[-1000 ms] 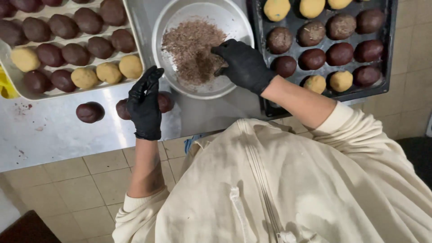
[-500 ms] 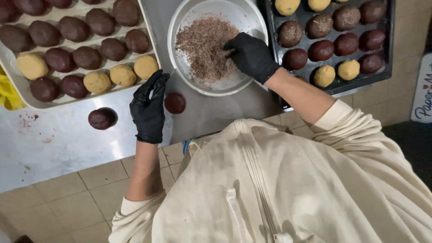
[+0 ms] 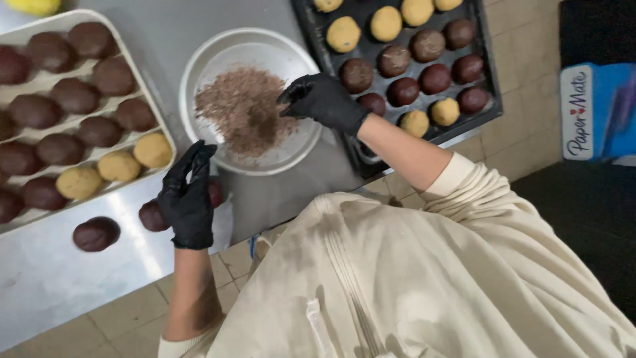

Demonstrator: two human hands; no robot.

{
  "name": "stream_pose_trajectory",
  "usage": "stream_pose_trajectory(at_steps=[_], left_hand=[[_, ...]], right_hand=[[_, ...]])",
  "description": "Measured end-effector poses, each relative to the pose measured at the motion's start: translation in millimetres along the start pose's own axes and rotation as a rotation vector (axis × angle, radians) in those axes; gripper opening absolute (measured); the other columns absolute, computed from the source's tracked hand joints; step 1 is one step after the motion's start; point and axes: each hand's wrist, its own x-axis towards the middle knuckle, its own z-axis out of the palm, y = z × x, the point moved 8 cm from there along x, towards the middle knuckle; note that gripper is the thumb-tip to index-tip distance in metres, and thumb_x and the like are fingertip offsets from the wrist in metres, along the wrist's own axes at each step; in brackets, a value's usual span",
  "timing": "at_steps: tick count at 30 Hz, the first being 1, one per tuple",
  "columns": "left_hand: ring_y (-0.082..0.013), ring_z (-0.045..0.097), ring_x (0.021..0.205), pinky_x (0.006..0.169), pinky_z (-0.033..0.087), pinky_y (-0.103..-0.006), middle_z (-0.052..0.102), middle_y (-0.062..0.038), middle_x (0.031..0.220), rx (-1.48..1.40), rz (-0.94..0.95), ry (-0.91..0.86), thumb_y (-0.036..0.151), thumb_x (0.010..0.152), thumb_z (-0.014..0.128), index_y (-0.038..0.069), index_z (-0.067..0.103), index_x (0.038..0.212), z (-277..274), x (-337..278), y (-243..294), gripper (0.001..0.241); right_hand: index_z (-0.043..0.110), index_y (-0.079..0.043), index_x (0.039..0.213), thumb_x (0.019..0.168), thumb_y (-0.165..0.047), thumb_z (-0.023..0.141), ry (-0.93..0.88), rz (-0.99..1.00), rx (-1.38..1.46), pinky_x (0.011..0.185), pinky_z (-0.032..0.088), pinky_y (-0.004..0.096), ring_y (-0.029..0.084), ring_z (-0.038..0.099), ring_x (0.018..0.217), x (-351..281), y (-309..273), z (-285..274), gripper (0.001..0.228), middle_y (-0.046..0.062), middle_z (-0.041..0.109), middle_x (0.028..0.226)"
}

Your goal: The recorder is decorating cookie dough balls by topping them with chocolate shavings on a baking tray.

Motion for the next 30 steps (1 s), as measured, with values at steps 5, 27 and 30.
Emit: stream_pose_trajectory(at_steps=[5,27,30], left_hand=[[-0.0178,0.068,0.118,0.106,0.053,-0.0298,0.073,-0.013,0.127,0.357,0.119,0.016,0.0,0.104,0.064,-0.003,0.068,0.132,97,17,21,0.028],[-0.0265,0.016,0.16,0.127,0.009,-0.0572,0.018,-0.008,0.174,1.396,0.54,-0.754,0.038,0.099,0.053,0.013,0.028,0.166,555,119,-203,0.076],[-0.0253,0.017,0.159,0.123,0.013,-0.0577,0.02,-0.008,0.173,1.452,0.477,-0.729,0.033,0.095,0.054,0.013,0.028,0.166,560,120,-180,0.078]], right_hand=[[0.077,-0.001,0.11,0.086,-0.007,0.084,0.022,0.045,0.343,0.079,0.062,0.03,0.01,0.072,0.088,-34,2,-86,0.025,0.005,0.079,0.099],[0.074,0.007,0.114,0.097,0.001,0.077,0.305,0.1,0.474,0.083,0.062,0.031,0.019,0.075,0.09,-181,175,-454,0.018,0.013,0.077,0.106],[0.074,0.006,0.113,0.096,0.002,0.078,0.304,0.137,0.472,0.08,0.061,0.03,0.018,0.074,0.086,-174,179,-457,0.018,0.012,0.076,0.102]])
